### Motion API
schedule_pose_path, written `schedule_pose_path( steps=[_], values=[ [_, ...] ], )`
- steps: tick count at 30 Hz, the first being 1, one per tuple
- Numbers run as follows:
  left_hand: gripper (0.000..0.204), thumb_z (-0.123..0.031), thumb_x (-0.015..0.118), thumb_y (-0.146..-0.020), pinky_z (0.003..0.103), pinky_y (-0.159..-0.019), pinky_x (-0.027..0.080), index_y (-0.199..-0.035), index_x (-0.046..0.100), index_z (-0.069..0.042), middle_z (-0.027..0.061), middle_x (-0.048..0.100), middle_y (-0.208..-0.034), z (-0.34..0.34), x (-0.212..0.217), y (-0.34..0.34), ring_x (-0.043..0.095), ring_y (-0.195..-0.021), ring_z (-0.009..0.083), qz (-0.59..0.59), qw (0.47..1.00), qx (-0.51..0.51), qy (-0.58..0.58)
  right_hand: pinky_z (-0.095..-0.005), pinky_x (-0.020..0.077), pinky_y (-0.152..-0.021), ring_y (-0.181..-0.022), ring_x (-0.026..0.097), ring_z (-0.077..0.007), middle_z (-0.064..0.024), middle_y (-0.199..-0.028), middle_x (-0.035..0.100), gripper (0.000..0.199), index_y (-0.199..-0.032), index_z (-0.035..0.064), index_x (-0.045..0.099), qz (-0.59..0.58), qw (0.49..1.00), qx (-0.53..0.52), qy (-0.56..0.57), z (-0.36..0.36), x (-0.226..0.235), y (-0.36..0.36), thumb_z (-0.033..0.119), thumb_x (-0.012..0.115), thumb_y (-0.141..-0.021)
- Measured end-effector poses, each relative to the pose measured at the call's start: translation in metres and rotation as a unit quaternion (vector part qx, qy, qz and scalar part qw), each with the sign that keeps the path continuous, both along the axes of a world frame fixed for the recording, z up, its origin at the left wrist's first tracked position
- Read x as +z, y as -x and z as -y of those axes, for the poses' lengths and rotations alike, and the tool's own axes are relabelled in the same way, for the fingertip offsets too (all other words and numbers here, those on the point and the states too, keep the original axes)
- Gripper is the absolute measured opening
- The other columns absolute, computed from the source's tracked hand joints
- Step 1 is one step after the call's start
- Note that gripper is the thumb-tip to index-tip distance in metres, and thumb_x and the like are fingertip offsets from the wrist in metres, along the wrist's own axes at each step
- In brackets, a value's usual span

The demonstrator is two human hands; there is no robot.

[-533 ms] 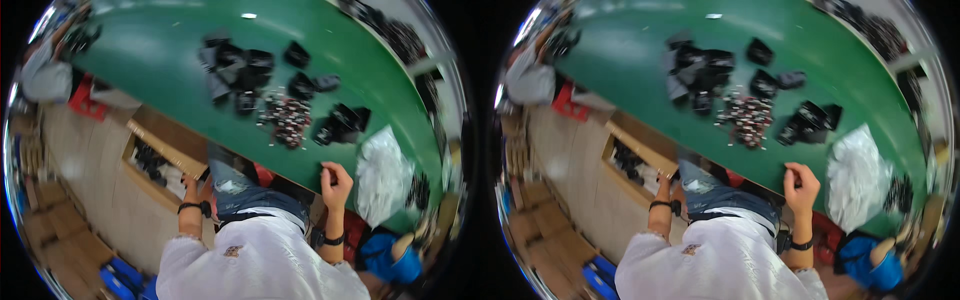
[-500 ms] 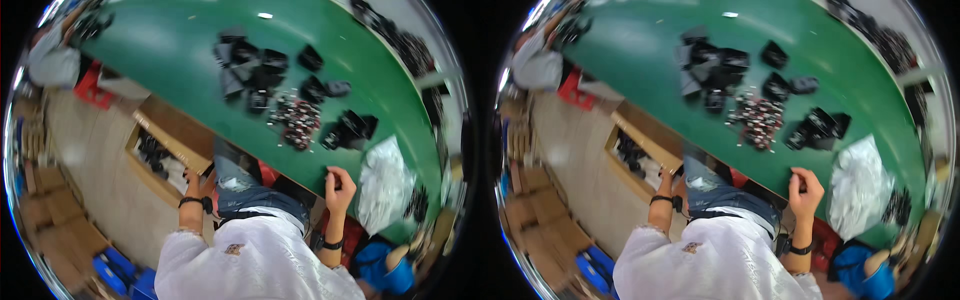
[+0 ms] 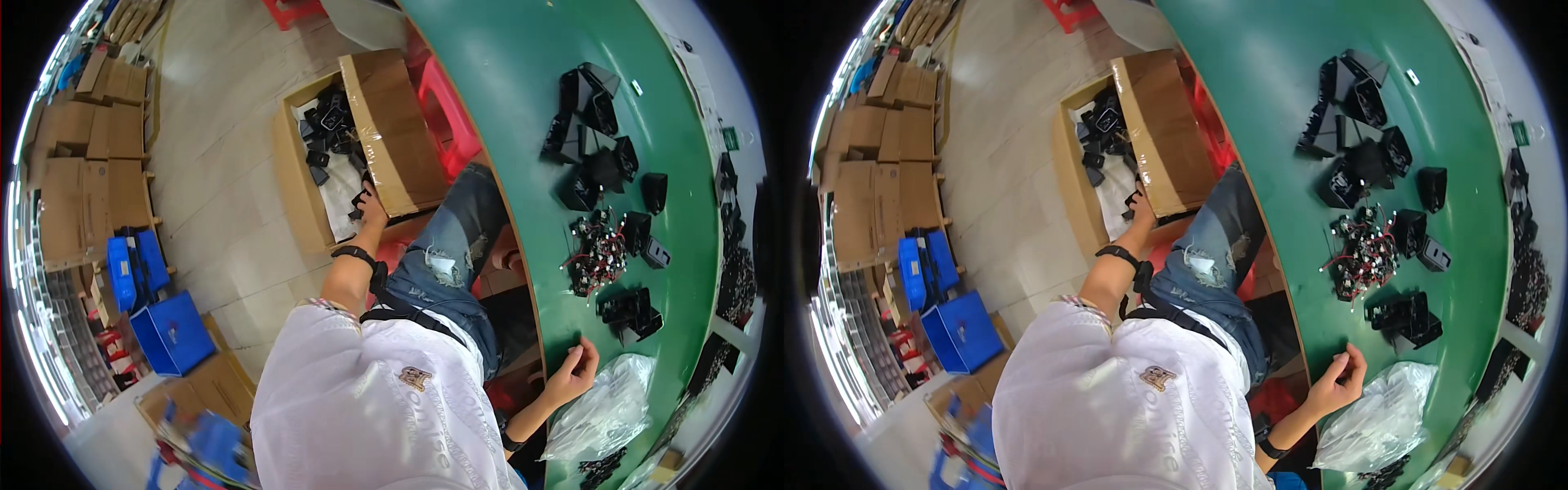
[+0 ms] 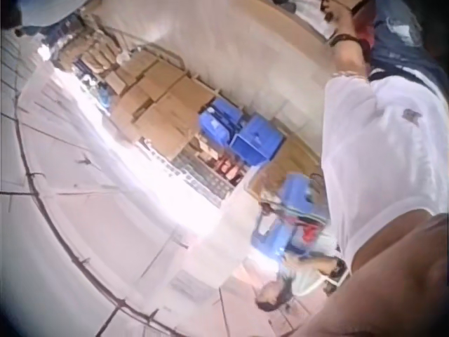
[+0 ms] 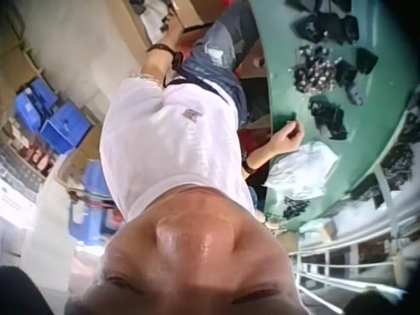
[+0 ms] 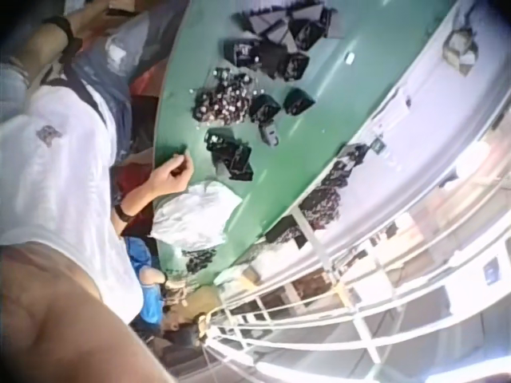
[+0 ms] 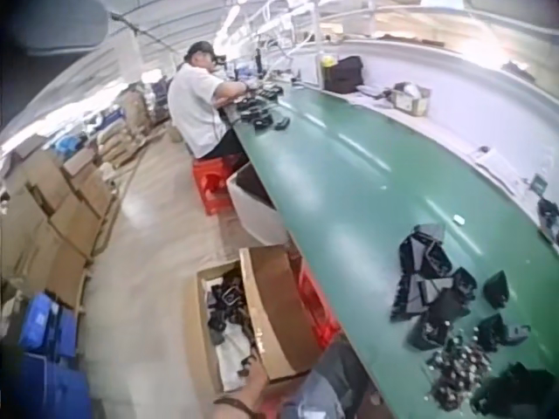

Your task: Picking up black plastic housings from a box on the floor and arranging them on an assembly line table.

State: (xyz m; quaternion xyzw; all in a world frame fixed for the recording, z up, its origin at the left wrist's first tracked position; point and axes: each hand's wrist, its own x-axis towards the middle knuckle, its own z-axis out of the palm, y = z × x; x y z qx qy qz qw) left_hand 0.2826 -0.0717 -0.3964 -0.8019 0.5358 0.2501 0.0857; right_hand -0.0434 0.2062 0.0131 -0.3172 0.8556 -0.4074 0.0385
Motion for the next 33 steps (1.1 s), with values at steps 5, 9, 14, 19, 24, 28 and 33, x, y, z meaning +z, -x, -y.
schedule_pose_path(
  steps=[5, 9, 14, 19, 24, 28, 33],
  values=[
    [0.057, -0.039, 0.040, -0.094, 0.067, -0.077, 0.040, -0.145, 0.017, -0.026, 0.0149, 0.040, -0.121, 0.011, 0.038, 0.038, 0.038, -0.112, 0.0385, 0.009, 0.987, 0.159, -0.018, -0.0223, 0.0422, -0.065, -0.069, 0.052, -0.0099, -0.0028, -0.079, 0.059, 0.016, -0.102, -0.0023, 0.063, 0.003, 1.000, -0.012, -0.024, -0.009, -0.003, 0.000, 0.006, 0.054, -0.090],
    [0.045, -0.037, 0.040, -0.093, 0.064, -0.073, 0.042, -0.135, 0.030, -0.022, 0.0132, 0.044, -0.116, 0.009, 0.031, 0.031, 0.040, -0.111, 0.0362, 0.044, 0.989, 0.141, 0.011, -0.0226, 0.0424, -0.065, -0.069, 0.052, -0.0102, -0.0028, -0.079, 0.059, 0.016, -0.102, -0.0020, 0.063, 0.008, 1.000, -0.009, -0.017, -0.008, -0.002, -0.001, 0.006, 0.055, -0.090],
    [0.042, -0.033, 0.043, -0.092, 0.060, -0.069, 0.046, -0.130, 0.035, -0.019, 0.0124, 0.050, -0.112, 0.003, 0.035, 0.024, 0.047, -0.109, 0.0330, 0.057, 0.994, 0.065, 0.063, -0.0229, 0.0423, -0.064, -0.070, 0.052, -0.0109, -0.0034, -0.078, 0.058, 0.017, -0.102, -0.0009, 0.063, 0.012, 1.000, -0.001, -0.016, -0.009, -0.005, 0.003, 0.008, 0.054, -0.091],
    [0.037, -0.027, 0.044, -0.092, 0.055, -0.071, 0.049, -0.125, 0.040, -0.012, 0.0138, 0.057, -0.112, 0.008, 0.057, 0.022, 0.052, -0.108, 0.0344, 0.006, 0.997, 0.032, 0.067, -0.0235, 0.0425, -0.063, -0.071, 0.052, -0.0116, -0.0041, -0.081, 0.059, 0.017, -0.101, -0.0006, 0.064, 0.000, 1.000, -0.003, -0.023, -0.011, -0.004, 0.003, 0.010, 0.054, -0.093],
    [0.037, -0.023, 0.047, -0.090, 0.047, -0.077, 0.052, -0.123, 0.040, -0.006, 0.0223, 0.058, -0.110, 0.017, 0.059, 0.020, 0.056, -0.104, 0.0375, -0.002, 0.999, -0.030, 0.025, -0.0249, 0.0418, -0.062, -0.069, 0.051, -0.0125, -0.0048, -0.079, 0.058, 0.016, -0.099, -0.0022, 0.063, -0.015, 1.000, -0.003, -0.009, -0.012, -0.004, 0.002, 0.010, 0.054, -0.092],
    [0.041, -0.021, 0.055, -0.087, 0.045, -0.080, 0.051, -0.122, 0.043, -0.004, 0.0225, 0.056, -0.108, 0.015, 0.058, 0.007, 0.057, -0.101, 0.0376, -0.039, 0.999, -0.026, 0.024, -0.0250, 0.0416, -0.061, -0.068, 0.051, -0.0126, -0.0048, -0.078, 0.058, 0.016, -0.099, -0.0020, 0.063, -0.022, 1.000, 0.005, -0.014, -0.014, -0.005, 0.004, 0.009, 0.054, -0.092],
    [0.047, -0.020, 0.058, -0.083, 0.042, -0.089, 0.045, -0.126, 0.043, -0.009, 0.0184, 0.044, -0.120, 0.022, 0.077, 0.000, 0.055, -0.099, 0.0351, 0.010, 0.994, -0.108, 0.009, -0.0252, 0.0411, -0.060, -0.067, 0.050, -0.0125, -0.0046, -0.077, 0.057, 0.016, -0.099, -0.0021, 0.063, -0.015, 1.000, -0.012, -0.023, -0.010, -0.003, 0.000, 0.009, 0.054, -0.092]
  ],
)
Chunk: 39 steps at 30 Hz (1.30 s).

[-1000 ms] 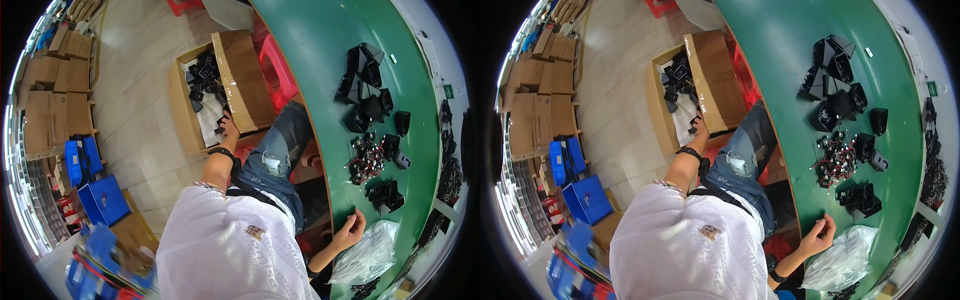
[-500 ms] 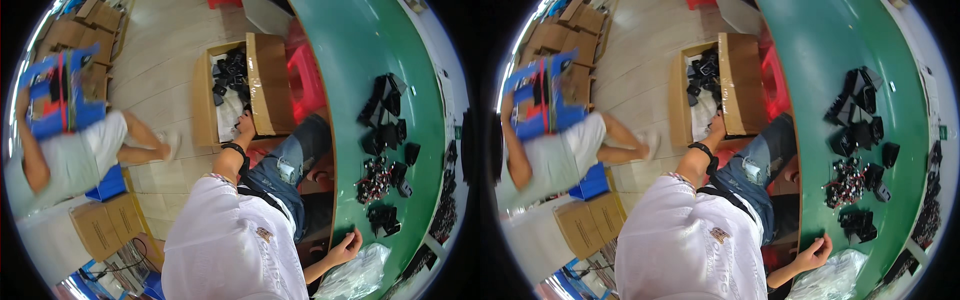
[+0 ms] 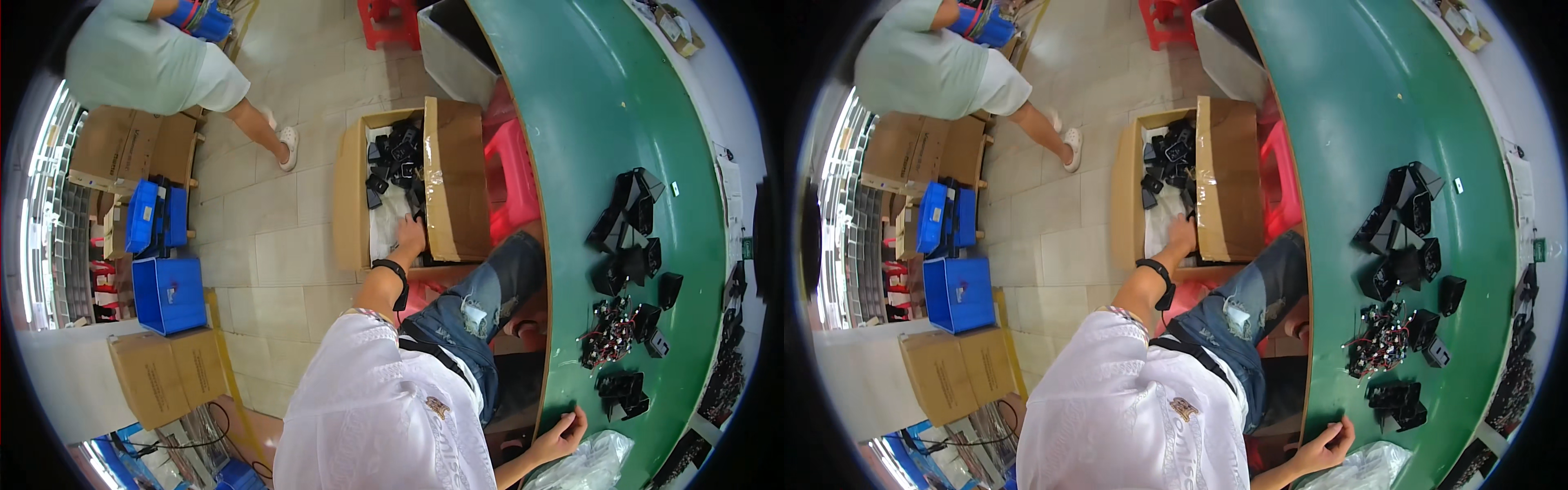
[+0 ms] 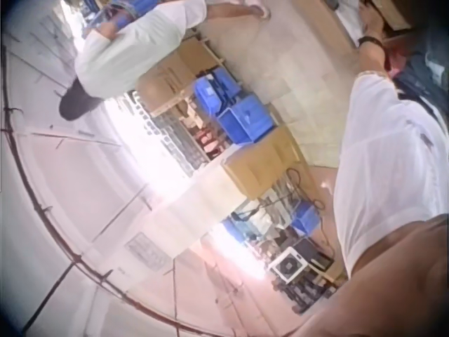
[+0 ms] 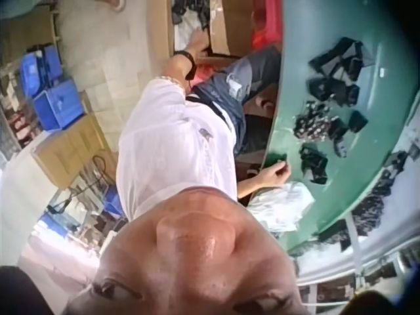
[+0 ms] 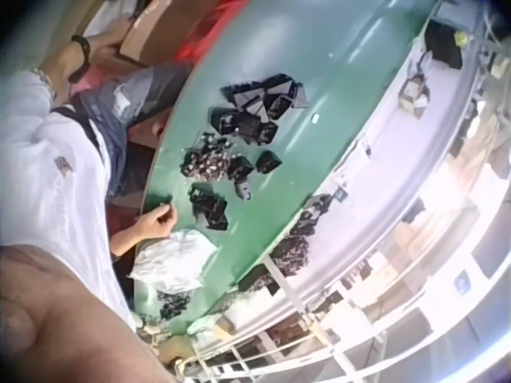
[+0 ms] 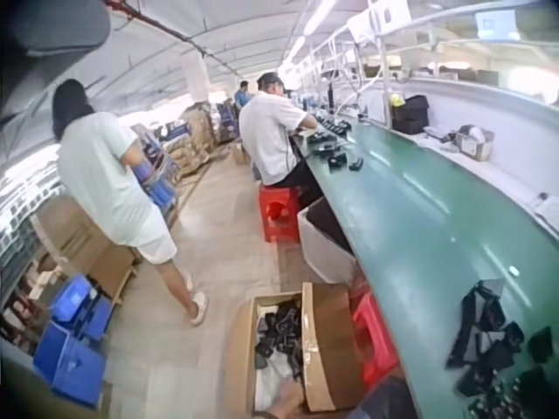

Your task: Picking up black plastic housings from a box on the floor and arranging them on an assembly line table.

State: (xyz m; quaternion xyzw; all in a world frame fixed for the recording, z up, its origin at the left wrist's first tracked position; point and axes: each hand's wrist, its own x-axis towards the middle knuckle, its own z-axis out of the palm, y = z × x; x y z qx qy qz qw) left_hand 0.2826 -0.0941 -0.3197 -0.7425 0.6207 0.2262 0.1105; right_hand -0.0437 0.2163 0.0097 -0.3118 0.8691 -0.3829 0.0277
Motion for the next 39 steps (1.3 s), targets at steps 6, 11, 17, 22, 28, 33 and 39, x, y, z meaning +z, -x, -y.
schedule_pose_path(
  steps=[6, 11, 17, 22, 28, 33, 39],
  values=[
    [0.053, -0.015, 0.053, -0.084, 0.050, -0.094, 0.043, -0.135, 0.037, -0.011, 0.0210, 0.040, -0.126, -0.003, -0.012, -0.018, 0.052, -0.107, 0.0414, -0.080, 0.993, 0.077, -0.027, -0.0251, 0.0407, -0.059, -0.067, 0.050, -0.0124, -0.0044, -0.076, 0.057, 0.016, -0.099, -0.0020, 0.063, 0.006, 1.000, 0.009, 0.015, 0.003, 0.000, 0.002, 0.009, 0.054, -0.091],
    [0.064, -0.014, 0.061, -0.080, 0.054, -0.088, 0.047, -0.136, 0.029, -0.013, 0.0205, 0.036, -0.129, -0.021, -0.016, 0.005, 0.050, -0.108, 0.0491, -0.052, 0.995, 0.089, -0.010, -0.0234, 0.0418, -0.063, -0.070, 0.051, -0.0114, -0.0040, -0.083, 0.059, 0.017, -0.102, -0.0013, 0.063, 0.006, 1.000, 0.005, -0.007, 0.001, 0.001, 0.001, 0.009, 0.052, -0.093],
    [0.052, -0.014, 0.057, -0.085, 0.051, -0.084, 0.049, -0.130, 0.031, -0.014, 0.0225, 0.043, -0.124, -0.016, -0.022, 0.006, 0.053, -0.105, 0.0483, -0.053, 0.987, 0.154, -0.013, -0.0235, 0.0418, -0.063, -0.070, 0.051, -0.0115, -0.0039, -0.082, 0.058, 0.017, -0.102, -0.0018, 0.062, 0.013, 1.000, 0.020, 0.012, -0.002, -0.001, 0.003, 0.009, 0.052, -0.093],
    [0.040, -0.017, 0.049, -0.091, 0.050, -0.083, 0.050, -0.125, 0.031, -0.008, 0.0276, 0.050, -0.118, -0.006, -0.046, 0.006, 0.055, -0.104, 0.0478, -0.131, 0.971, 0.198, -0.015, -0.0234, 0.0409, -0.062, -0.069, 0.050, -0.0112, -0.0040, -0.081, 0.058, 0.017, -0.101, -0.0020, 0.062, 0.015, 1.000, 0.015, 0.005, -0.003, -0.001, 0.003, 0.009, 0.052, -0.093],
    [0.037, -0.032, 0.041, -0.094, 0.055, -0.088, 0.045, -0.123, 0.033, -0.010, 0.0277, 0.053, -0.116, -0.007, -0.075, 0.008, 0.054, -0.107, 0.0466, -0.143, 0.941, 0.306, 0.017, -0.0232, 0.0396, -0.060, -0.067, 0.049, -0.0109, -0.0033, -0.078, 0.056, 0.017, -0.102, -0.0021, 0.062, 0.013, 1.000, 0.015, 0.002, 0.000, 0.001, 0.000, 0.009, 0.052, -0.092],
    [0.039, -0.027, 0.039, -0.095, 0.053, -0.089, 0.044, -0.123, 0.035, -0.001, 0.0331, 0.054, -0.115, -0.008, -0.056, 0.000, 0.053, -0.106, 0.0489, -0.183, 0.960, 0.213, -0.022, -0.0232, 0.0389, -0.059, -0.066, 0.048, -0.0107, -0.0030, -0.076, 0.055, 0.017, -0.101, -0.0021, 0.061, 0.002, 1.000, 0.014, 0.000, -0.003, -0.005, 0.005, 0.009, 0.052, -0.092],
    [0.036, -0.024, 0.031, -0.096, 0.051, -0.088, 0.044, -0.116, 0.040, 0.005, 0.0362, 0.056, -0.111, -0.008, -0.035, 0.000, 0.053, -0.108, 0.0482, -0.192, 0.953, 0.232, -0.027, -0.0234, 0.0394, -0.060, -0.067, 0.049, -0.0109, -0.0035, -0.077, 0.055, 0.017, -0.101, -0.0024, 0.061, 0.000, 1.000, 0.015, 0.005, -0.004, -0.006, 0.006, 0.008, 0.052, -0.092]
  ],
)
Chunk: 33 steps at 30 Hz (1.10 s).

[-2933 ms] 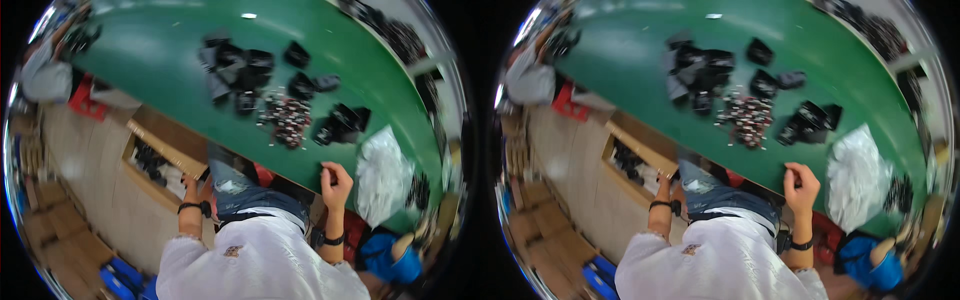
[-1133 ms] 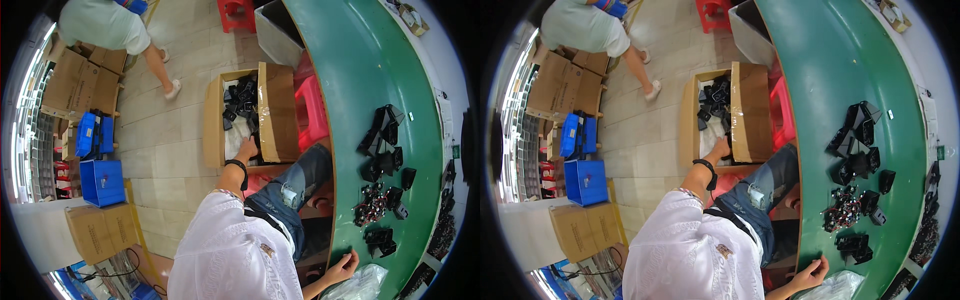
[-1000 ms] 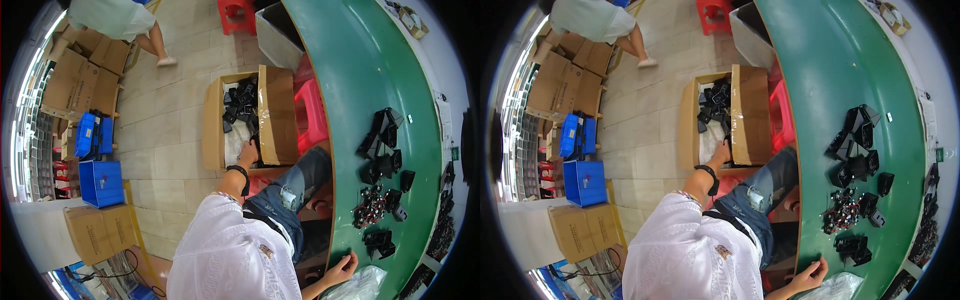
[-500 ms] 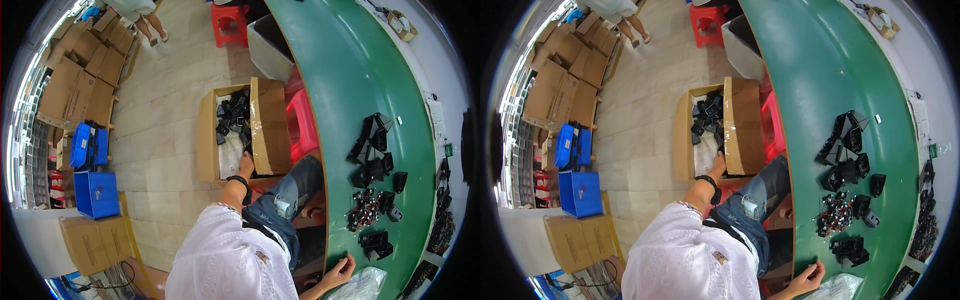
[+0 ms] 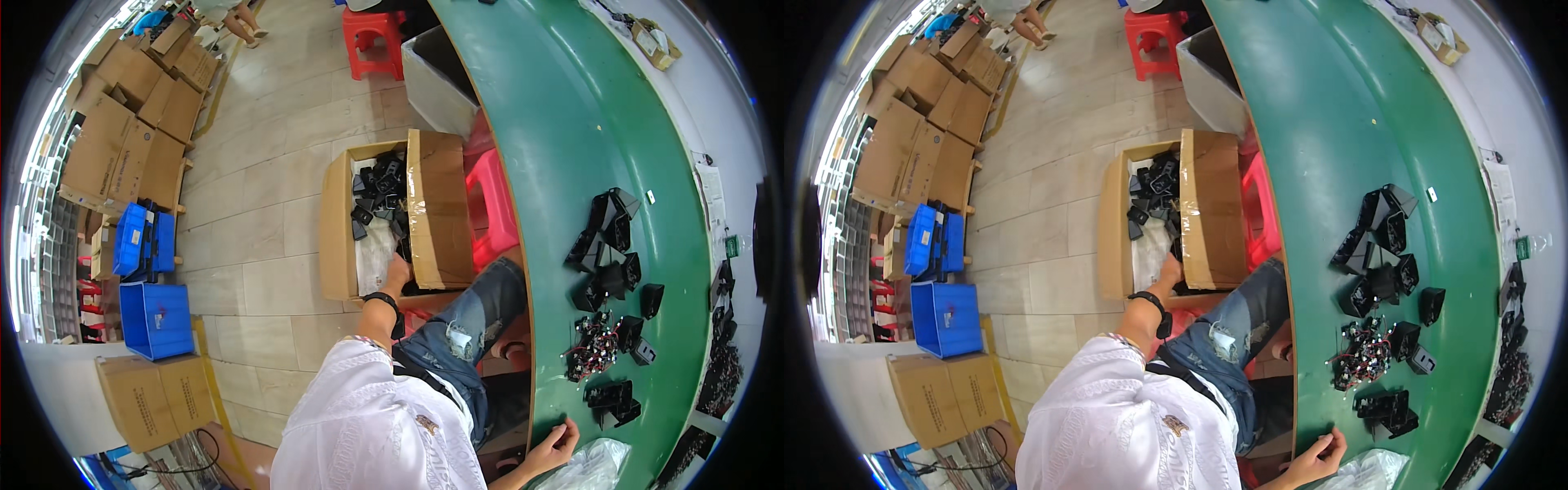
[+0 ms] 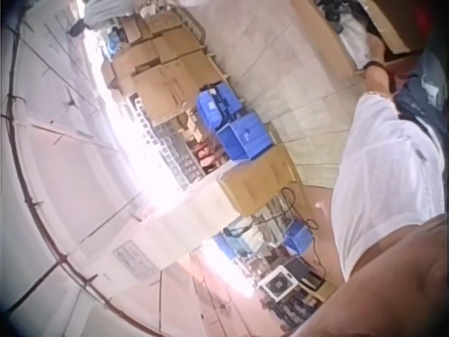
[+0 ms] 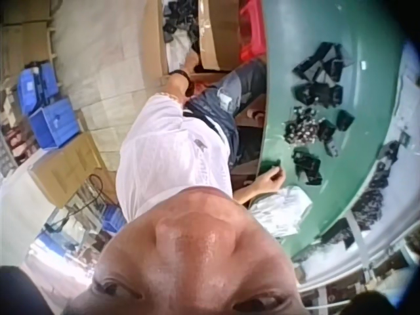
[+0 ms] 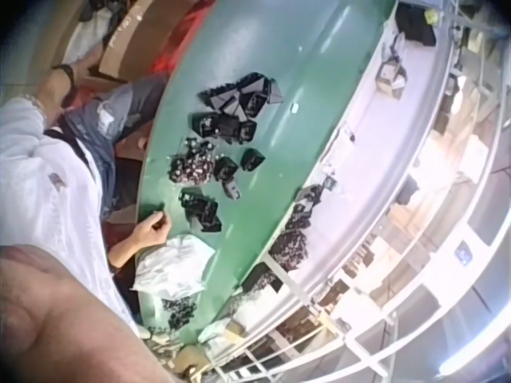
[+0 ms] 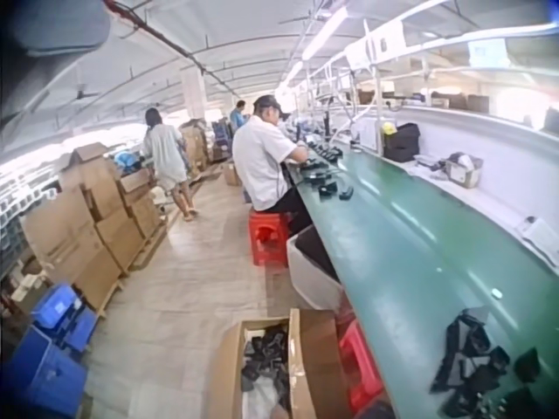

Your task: Picking up black plastic housings from a box on the floor and arranging them on an assembly line table.

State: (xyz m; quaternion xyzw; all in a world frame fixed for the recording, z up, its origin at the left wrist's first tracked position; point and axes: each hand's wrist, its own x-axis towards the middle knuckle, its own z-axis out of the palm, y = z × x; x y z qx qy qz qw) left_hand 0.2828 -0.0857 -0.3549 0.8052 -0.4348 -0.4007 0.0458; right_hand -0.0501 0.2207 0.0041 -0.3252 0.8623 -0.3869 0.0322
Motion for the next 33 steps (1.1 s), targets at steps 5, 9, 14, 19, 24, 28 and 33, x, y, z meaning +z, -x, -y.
schedule_pose_path(
  steps=[5, 9, 14, 19, 24, 28, 33],
  values=[
    [0.040, -0.029, 0.026, -0.097, 0.052, -0.086, 0.045, -0.115, 0.041, 0.004, 0.0349, 0.058, -0.107, -0.003, -0.019, 0.000, 0.055, -0.103, 0.0495, 0.020, 0.999, 0.010, 0.048, -0.0233, 0.0401, -0.062, -0.068, 0.049, -0.0110, -0.0034, -0.078, 0.056, 0.016, -0.101, -0.0027, 0.061, 0.003, 1.000, 0.004, 0.005, 0.003, 0.004, -0.003, 0.007, 0.052, -0.092],
    [0.043, -0.033, 0.026, -0.098, 0.056, -0.081, 0.045, -0.119, 0.037, 0.003, 0.0337, 0.059, -0.107, -0.003, -0.025, 0.007, 0.057, -0.100, 0.0490, 0.006, 0.999, 0.021, 0.032, -0.0234, 0.0399, -0.062, -0.068, 0.049, -0.0111, -0.0036, -0.078, 0.056, 0.016, -0.101, -0.0029, 0.061, 0.001, 1.000, -0.003, -0.007, 0.001, 0.003, -0.002, 0.007, 0.052, -0.092],
    [0.074, -0.053, 0.055, -0.083, 0.048, -0.088, 0.046, -0.122, 0.036, 0.007, 0.0334, 0.057, -0.114, 0.012, -0.026, 0.011, 0.055, -0.108, 0.0455, -0.007, 0.996, -0.039, -0.084, -0.0238, 0.0396, -0.060, -0.067, 0.048, -0.0111, -0.0035, -0.079, 0.055, 0.016, -0.100, -0.0034, 0.061, -0.010, 1.000, -0.008, -0.015, 0.000, 0.000, -0.002, 0.007, 0.052, -0.092],
    [0.103, -0.059, 0.065, -0.071, 0.043, -0.095, 0.044, -0.129, 0.028, 0.018, 0.0378, 0.049, -0.122, 0.018, -0.109, -0.041, 0.051, -0.116, 0.0433, -0.023, 0.991, -0.120, -0.044, -0.0234, 0.0394, -0.061, -0.067, 0.048, -0.0104, -0.0037, -0.079, 0.055, 0.016, -0.100, -0.0036, 0.060, 0.020, 1.000, 0.007, 0.012, 0.002, 0.002, 0.001, 0.006, 0.052, -0.091],
    [0.059, -0.039, 0.045, -0.092, 0.053, -0.100, 0.036, -0.133, 0.043, 0.004, 0.0239, 0.050, -0.132, 0.000, -0.142, 0.000, 0.051, -0.119, 0.0388, 0.101, 0.793, -0.583, -0.148, -0.0221, 0.0377, -0.058, -0.066, 0.047, -0.0086, -0.0026, -0.077, 0.055, 0.015, -0.099, -0.0034, 0.060, -0.020, 1.000, -0.012, 0.009, 0.007, 0.004, -0.006, 0.005, 0.052, -0.091],
    [0.043, -0.030, 0.042, -0.094, 0.057, -0.096, 0.038, -0.135, 0.050, -0.022, 0.0031, 0.046, -0.141, 0.020, -0.151, -0.030, 0.046, -0.126, 0.0269, 0.266, 0.719, -0.625, 0.148, -0.0335, 0.0497, -0.059, -0.064, 0.060, -0.0251, -0.0145, -0.078, 0.066, 0.022, -0.092, 0.0006, 0.066, -0.078, 0.997, -0.013, -0.008, 0.009, 0.015, -0.008, 0.021, 0.063, -0.088],
    [0.048, -0.032, 0.050, -0.092, 0.061, -0.092, 0.042, -0.138, 0.045, -0.021, 0.0073, 0.039, -0.146, 0.047, -0.140, -0.004, 0.042, -0.128, 0.0317, 0.026, 0.813, -0.578, -0.069, -0.0333, 0.0491, -0.058, -0.064, 0.060, -0.0233, -0.0134, -0.078, 0.066, 0.021, -0.092, 0.0001, 0.067, -0.064, 0.997, -0.033, -0.016, 0.010, 0.019, -0.012, 0.020, 0.063, -0.087]
  ],
)
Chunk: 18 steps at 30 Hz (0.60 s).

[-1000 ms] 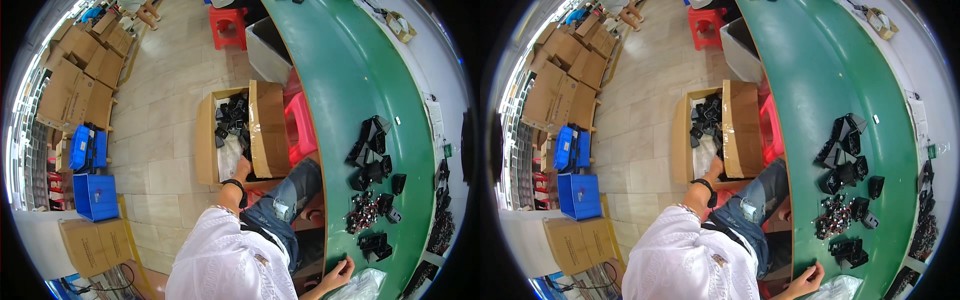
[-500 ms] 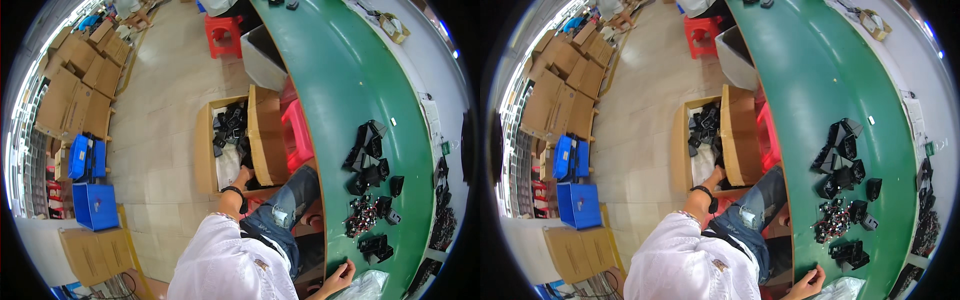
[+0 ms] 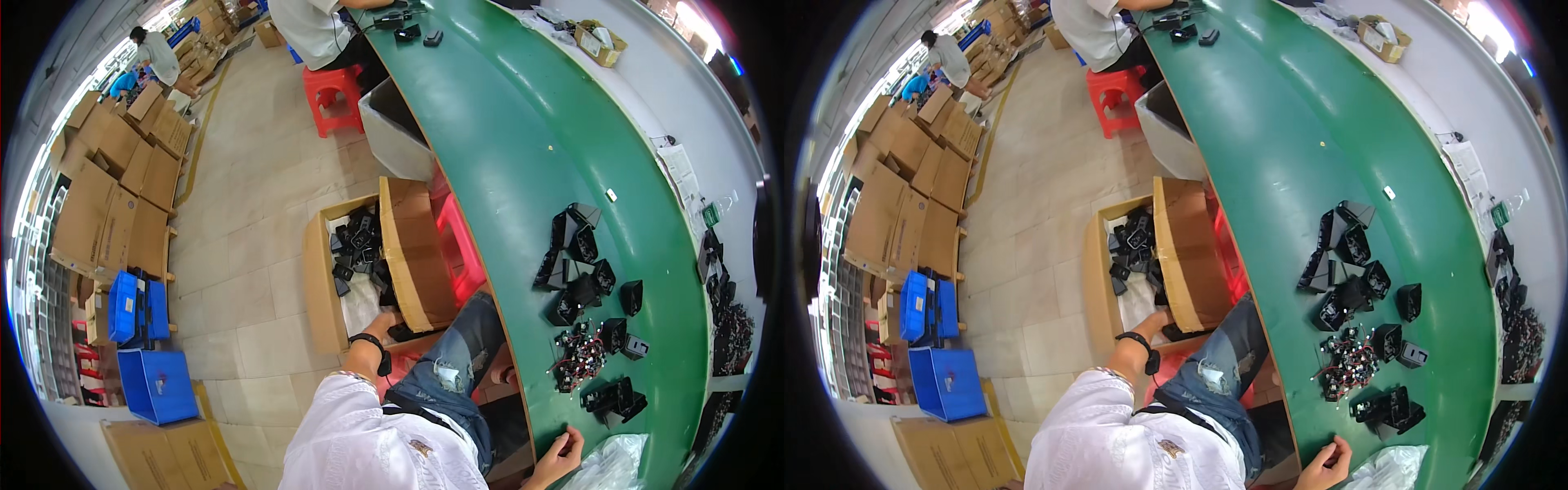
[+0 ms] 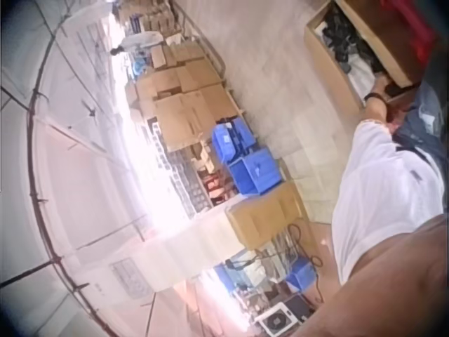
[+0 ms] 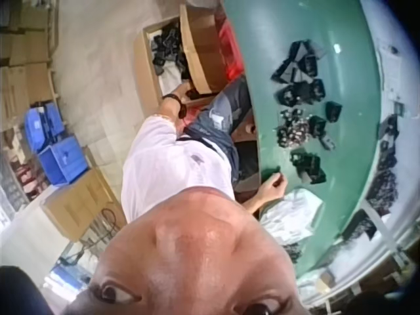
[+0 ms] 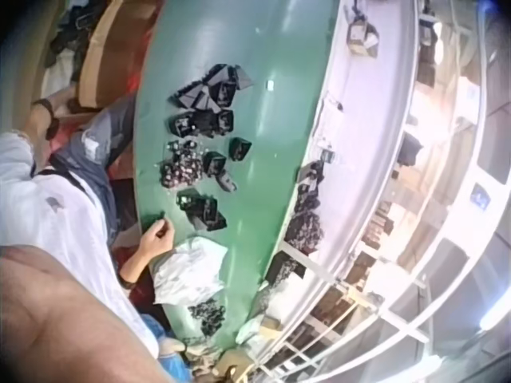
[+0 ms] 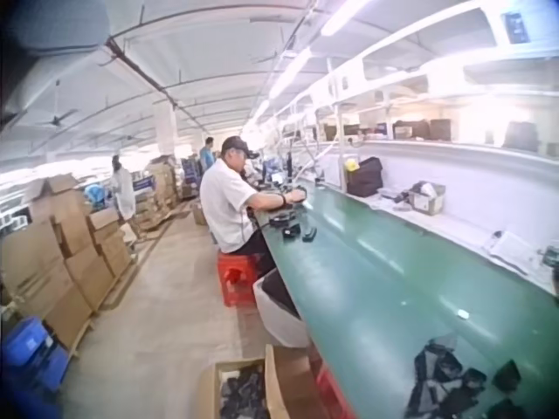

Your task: Picking up black plastic housings from a box on the floor and arranging them on an assembly line table.

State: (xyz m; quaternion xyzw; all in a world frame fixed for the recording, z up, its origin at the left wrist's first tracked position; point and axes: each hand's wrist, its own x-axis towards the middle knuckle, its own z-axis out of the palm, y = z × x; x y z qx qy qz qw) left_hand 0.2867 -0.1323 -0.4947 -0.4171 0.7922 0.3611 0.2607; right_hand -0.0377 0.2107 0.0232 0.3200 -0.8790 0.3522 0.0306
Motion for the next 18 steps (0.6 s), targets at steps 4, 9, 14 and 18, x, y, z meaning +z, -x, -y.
schedule_pose_path(
  steps=[4, 9, 14, 18],
  values=[
    [0.051, -0.037, 0.050, -0.091, 0.059, -0.088, 0.046, -0.138, 0.044, -0.019, 0.0089, 0.040, -0.144, -0.013, 0.029, -0.014, 0.046, -0.123, 0.0334, -0.017, 0.980, 0.157, -0.120, -0.0268, 0.0418, -0.055, -0.062, 0.053, -0.0148, -0.0069, -0.076, 0.060, 0.016, -0.095, -0.0015, 0.064, 0.036, 0.999, 0.002, 0.005, -0.008, -0.016, 0.007, 0.012, 0.058, -0.089],
    [0.055, -0.043, 0.050, -0.091, 0.057, -0.082, 0.051, -0.139, 0.043, -0.017, 0.0109, 0.043, -0.142, -0.030, 0.065, -0.008, 0.051, -0.118, 0.0355, -0.039, 0.900, 0.350, -0.258, -0.0203, 0.0321, -0.051, -0.059, 0.044, -0.0060, -0.0002, -0.070, 0.053, 0.012, -0.096, -0.0030, 0.061, 0.067, 0.997, 0.018, 0.044, -0.004, -0.021, 0.007, 0.004, 0.052, -0.090],
    [0.057, -0.045, 0.052, -0.089, 0.055, -0.082, 0.052, -0.138, 0.044, -0.016, 0.0115, 0.043, -0.141, -0.020, 0.086, 0.006, 0.052, -0.116, 0.0358, -0.031, 0.886, 0.371, -0.276, -0.0209, 0.0346, -0.052, -0.060, 0.047, -0.0073, -0.0014, -0.070, 0.054, 0.012, -0.094, -0.0028, 0.061, 0.083, 0.996, 0.001, 0.009, -0.003, -0.012, 0.006, 0.004, 0.053, -0.089],
    [0.058, -0.045, 0.054, -0.087, 0.054, -0.083, 0.052, -0.137, 0.045, -0.016, 0.0119, 0.044, -0.141, -0.032, 0.091, 0.000, 0.052, -0.116, 0.0357, -0.015, 0.899, 0.347, -0.268, -0.0318, 0.0485, -0.055, -0.061, 0.060, -0.0219, -0.0126, -0.078, 0.067, 0.021, -0.094, 0.0002, 0.067, 0.013, 1.000, -0.003, -0.004, 0.005, 0.004, 0.000, 0.019, 0.063, -0.087]
  ],
)
